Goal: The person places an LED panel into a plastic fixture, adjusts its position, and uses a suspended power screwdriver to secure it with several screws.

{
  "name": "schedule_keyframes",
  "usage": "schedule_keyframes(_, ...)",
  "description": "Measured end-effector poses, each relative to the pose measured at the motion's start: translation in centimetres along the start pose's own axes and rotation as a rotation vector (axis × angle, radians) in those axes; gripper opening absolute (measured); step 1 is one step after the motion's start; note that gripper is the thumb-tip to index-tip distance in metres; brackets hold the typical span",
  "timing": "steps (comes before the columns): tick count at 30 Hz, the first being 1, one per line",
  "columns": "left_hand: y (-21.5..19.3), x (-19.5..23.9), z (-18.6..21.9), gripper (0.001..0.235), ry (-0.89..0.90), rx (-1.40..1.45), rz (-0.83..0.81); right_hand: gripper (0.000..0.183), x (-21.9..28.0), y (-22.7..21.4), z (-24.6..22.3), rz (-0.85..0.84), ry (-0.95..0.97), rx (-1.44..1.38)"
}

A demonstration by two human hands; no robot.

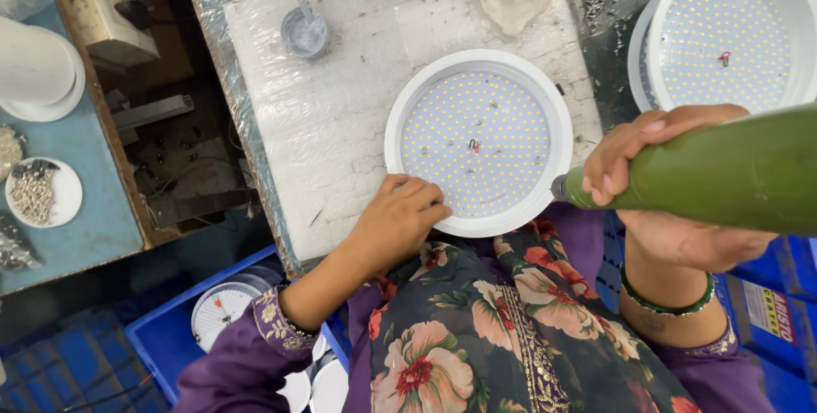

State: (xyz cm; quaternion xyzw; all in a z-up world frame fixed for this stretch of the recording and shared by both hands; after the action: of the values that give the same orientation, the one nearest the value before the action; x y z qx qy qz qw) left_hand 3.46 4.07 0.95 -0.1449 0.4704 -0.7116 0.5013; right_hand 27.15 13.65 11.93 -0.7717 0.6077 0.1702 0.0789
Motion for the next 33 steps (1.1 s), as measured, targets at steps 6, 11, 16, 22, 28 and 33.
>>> schedule_keyframes(6,-1.7,-1.4,-1.7,0.023,-0.147,0.153,0.121,0.099,-0.3,-1.8,0.4,0.060,0.004,-0.108)
schedule_keyframes(11,-3.8,-1.3,-2.8,0.023,-0.215,0.147,0.305,0.098,-0.6,-1.5,0.6,0.068,-0.022,-0.031)
schedule_keyframes(16,-4.4,-0.9,-3.5,0.019,-0.280,0.157,0.413,0.091,-1.7,-0.1,0.4,-0.029,0.016,-0.065)
schedule_keyframes(22,-6.7,1.1,-5.7,0.021,-0.415,0.136,0.545,0.094,-2.4,0.7,0.7,-0.047,0.054,-0.051)
schedule_keyframes(28,-5.2,2.0,-5.7,0.034,-0.452,0.176,0.546,0.093,-2.6,3.0,2.1,-0.037,-0.013,-0.157)
schedule_keyframes(33,-2.8,0.0,-4.0,0.041,-0.383,0.230,0.515,0.092,-2.4,5.7,3.1,-0.035,0.001,-0.317)
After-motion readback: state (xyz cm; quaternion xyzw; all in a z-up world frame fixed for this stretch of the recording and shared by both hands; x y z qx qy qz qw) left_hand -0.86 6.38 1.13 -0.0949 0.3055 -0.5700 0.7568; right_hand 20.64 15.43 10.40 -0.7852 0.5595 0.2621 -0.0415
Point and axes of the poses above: each hand's wrist, its own x-axis away from the middle knuckle, its own y-axis out of the palm, z = x × y, the point moved 6 cm from there along -x, towards the middle knuckle, and after that the axes turned 3 degrees about z, right-handed, at the moved point
